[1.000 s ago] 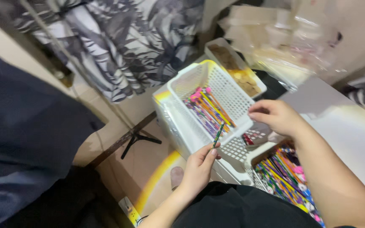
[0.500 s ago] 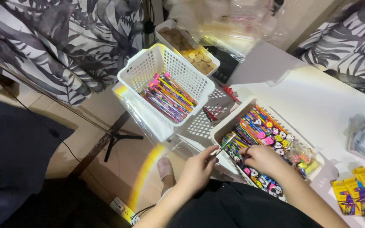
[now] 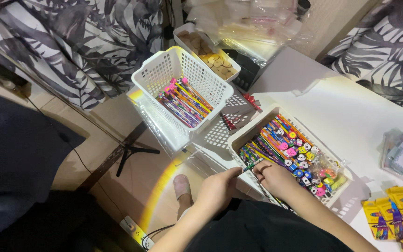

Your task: The person picks up colorful pens from a white plastic basket and places them into a white drawer organizer. They handle the pens one by one, arranging them neatly in the drawer compartments.

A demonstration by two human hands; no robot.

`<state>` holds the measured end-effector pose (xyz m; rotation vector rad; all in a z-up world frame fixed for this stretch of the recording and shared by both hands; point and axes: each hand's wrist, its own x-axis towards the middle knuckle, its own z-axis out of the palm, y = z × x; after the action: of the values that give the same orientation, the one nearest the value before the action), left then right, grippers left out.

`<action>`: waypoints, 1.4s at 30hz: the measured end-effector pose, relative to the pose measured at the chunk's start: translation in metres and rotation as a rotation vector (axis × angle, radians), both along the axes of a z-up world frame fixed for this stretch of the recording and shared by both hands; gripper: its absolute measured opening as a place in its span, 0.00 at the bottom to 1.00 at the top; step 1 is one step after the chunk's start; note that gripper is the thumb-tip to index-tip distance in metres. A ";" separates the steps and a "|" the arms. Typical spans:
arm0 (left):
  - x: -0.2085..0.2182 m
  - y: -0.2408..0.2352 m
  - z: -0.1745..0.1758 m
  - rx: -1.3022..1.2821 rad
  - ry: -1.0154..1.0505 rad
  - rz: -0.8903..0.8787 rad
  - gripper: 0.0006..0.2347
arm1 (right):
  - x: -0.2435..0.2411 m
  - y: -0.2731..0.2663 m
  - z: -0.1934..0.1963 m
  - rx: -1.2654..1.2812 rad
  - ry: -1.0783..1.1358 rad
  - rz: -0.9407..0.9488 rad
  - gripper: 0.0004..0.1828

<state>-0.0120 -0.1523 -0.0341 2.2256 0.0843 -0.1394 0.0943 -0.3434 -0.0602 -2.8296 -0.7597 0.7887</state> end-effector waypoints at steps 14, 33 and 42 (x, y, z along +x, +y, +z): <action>0.000 0.004 0.015 0.016 -0.104 0.048 0.15 | 0.023 -0.001 0.055 0.841 0.107 -0.552 0.08; 0.009 0.025 0.024 0.137 -0.239 0.028 0.15 | 0.027 0.026 0.040 1.272 0.432 -0.812 0.15; 0.015 0.028 0.009 -0.141 -0.247 0.066 0.13 | 0.038 0.029 0.046 1.306 0.493 -0.747 0.16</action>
<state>0.0031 -0.1247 -0.0252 2.0798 0.0129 0.1610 0.1322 -0.3143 -0.0138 -1.4316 -0.0083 0.4934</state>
